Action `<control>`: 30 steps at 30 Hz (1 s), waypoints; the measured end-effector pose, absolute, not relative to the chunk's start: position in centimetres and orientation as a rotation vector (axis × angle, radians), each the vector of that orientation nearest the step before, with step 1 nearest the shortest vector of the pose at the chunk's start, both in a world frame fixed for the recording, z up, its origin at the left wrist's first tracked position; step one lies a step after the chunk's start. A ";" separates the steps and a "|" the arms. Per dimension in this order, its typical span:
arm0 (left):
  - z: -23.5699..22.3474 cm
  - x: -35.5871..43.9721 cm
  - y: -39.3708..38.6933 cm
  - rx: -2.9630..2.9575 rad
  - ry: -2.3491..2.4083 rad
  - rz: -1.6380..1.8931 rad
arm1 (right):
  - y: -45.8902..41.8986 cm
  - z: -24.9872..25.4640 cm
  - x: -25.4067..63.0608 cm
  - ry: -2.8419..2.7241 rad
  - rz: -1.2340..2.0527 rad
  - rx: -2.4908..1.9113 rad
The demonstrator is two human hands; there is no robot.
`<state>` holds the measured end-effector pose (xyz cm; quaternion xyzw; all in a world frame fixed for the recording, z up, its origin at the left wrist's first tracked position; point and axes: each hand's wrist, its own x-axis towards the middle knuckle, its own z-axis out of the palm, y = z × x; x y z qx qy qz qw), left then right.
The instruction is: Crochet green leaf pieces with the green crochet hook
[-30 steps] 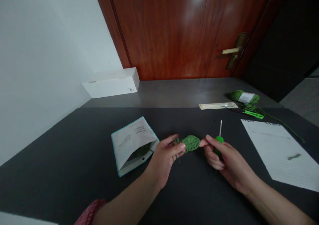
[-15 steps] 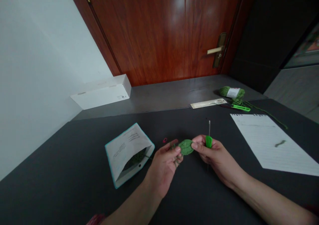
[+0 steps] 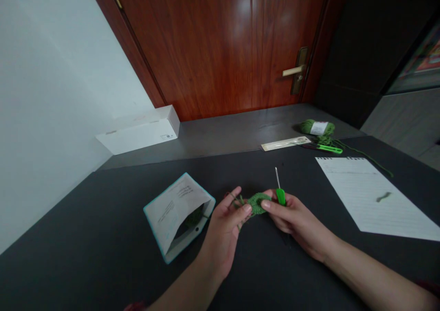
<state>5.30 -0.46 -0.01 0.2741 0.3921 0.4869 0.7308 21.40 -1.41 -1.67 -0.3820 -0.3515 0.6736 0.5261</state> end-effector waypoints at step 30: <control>5.5 4.3 0.7 2.100 1.027 0.808 | -0.5 -1.1 24.0 -0.720 1.760 -0.700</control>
